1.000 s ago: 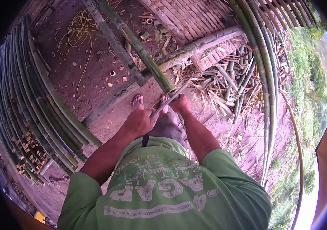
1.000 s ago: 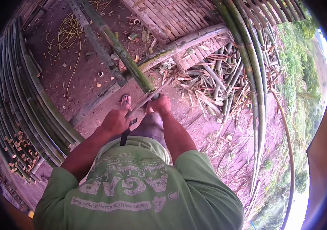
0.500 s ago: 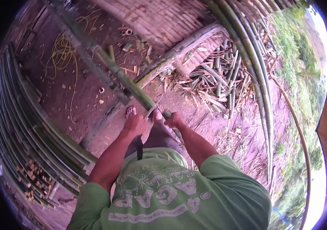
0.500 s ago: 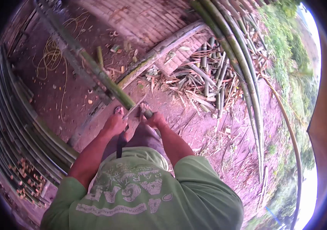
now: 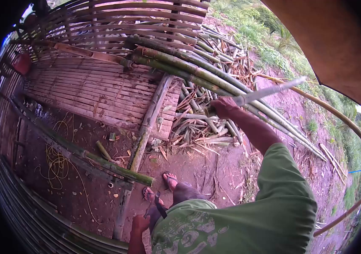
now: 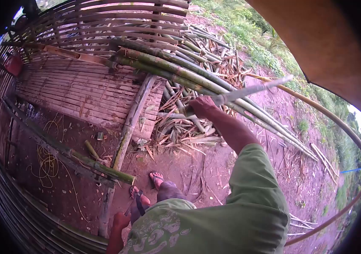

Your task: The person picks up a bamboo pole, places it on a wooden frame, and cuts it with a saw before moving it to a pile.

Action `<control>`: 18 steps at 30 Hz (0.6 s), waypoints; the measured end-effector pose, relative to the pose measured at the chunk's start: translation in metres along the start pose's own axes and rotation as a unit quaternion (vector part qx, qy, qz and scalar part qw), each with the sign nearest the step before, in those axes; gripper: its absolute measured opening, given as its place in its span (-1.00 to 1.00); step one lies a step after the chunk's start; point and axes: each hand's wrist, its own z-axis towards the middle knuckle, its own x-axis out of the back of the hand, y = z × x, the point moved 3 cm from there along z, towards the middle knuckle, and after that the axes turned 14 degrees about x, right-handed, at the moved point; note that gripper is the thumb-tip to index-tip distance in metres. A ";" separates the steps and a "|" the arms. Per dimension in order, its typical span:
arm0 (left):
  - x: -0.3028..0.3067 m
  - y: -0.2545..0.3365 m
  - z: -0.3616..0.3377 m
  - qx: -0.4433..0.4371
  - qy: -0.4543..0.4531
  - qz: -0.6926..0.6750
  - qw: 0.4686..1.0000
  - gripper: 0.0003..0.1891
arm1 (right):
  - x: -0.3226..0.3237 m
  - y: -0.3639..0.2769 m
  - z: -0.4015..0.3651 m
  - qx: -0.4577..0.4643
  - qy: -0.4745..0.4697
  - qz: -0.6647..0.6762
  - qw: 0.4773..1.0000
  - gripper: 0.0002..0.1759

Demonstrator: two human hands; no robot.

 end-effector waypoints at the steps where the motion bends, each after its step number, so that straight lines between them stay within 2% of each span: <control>1: 0.000 0.001 -0.001 0.004 0.001 0.001 1.000 -0.56 | 0.017 0.010 0.020 0.018 0.017 -0.022 0.999 -0.72; 3: 0.010 0.010 -0.015 0.006 -0.008 -0.040 0.999 -0.56 | 0.059 0.023 0.047 0.099 0.108 -0.112 0.983 -0.64; 5: 0.011 0.009 -0.024 -0.001 0.006 -0.061 0.998 -0.56 | 0.083 0.050 0.058 0.056 0.208 -0.182 0.960 -0.57; 7: 0.003 -0.004 -0.032 -0.017 0.049 -0.070 0.996 -0.57 | 0.092 0.068 0.049 -0.110 0.227 -0.209 0.945 -0.41; 8: 0.001 -0.011 -0.039 -0.006 0.046 -0.095 0.994 -0.57 | 0.089 0.070 0.044 -0.167 0.225 -0.129 0.951 -0.29; 9: 0.002 -0.018 -0.053 0.006 0.044 -0.121 0.992 -0.58 | 0.073 0.072 0.041 -0.181 0.255 -0.085 0.946 -0.25; 10: 0.000 -0.023 -0.064 0.021 0.041 -0.151 0.987 -0.58 | 0.055 0.065 0.041 -0.200 0.211 -0.063 0.955 -0.28; 12: -0.009 -0.034 -0.076 0.043 0.057 -0.182 0.981 -0.56 | -0.008 0.042 0.049 -0.168 0.174 0.052 0.969 -0.37; 13: -0.017 -0.043 -0.088 0.070 0.067 -0.208 0.973 -0.56 | -0.041 0.021 0.058 -0.118 0.103 0.117 0.981 -0.40; 14: -0.020 -0.043 -0.100 0.084 0.068 -0.226 0.968 -0.54 | -0.089 -0.005 0.066 -0.039 0.115 0.207 0.971 -0.41; 15: -0.019 -0.044 -0.106 0.094 0.071 -0.240 0.963 -0.52 | -0.113 -0.051 0.071 -0.024 0.024 0.261 0.965 -0.32; 16: -0.027 -0.051 -0.109 0.108 0.076 -0.254 0.958 -0.51 | -0.129 -0.099 0.071 0.064 -0.028 0.320 0.945 -0.23; 17: -0.037 -0.057 -0.112 0.116 0.079 -0.265 0.954 -0.49 | -0.150 -0.145 0.069 0.072 -0.007 0.272 0.960 -0.25; 18: -0.044 -0.060 -0.113 0.124 0.072 -0.269 0.953 -0.49 | -0.169 -0.186 0.075 0.140 -0.001 0.365 0.921 -0.17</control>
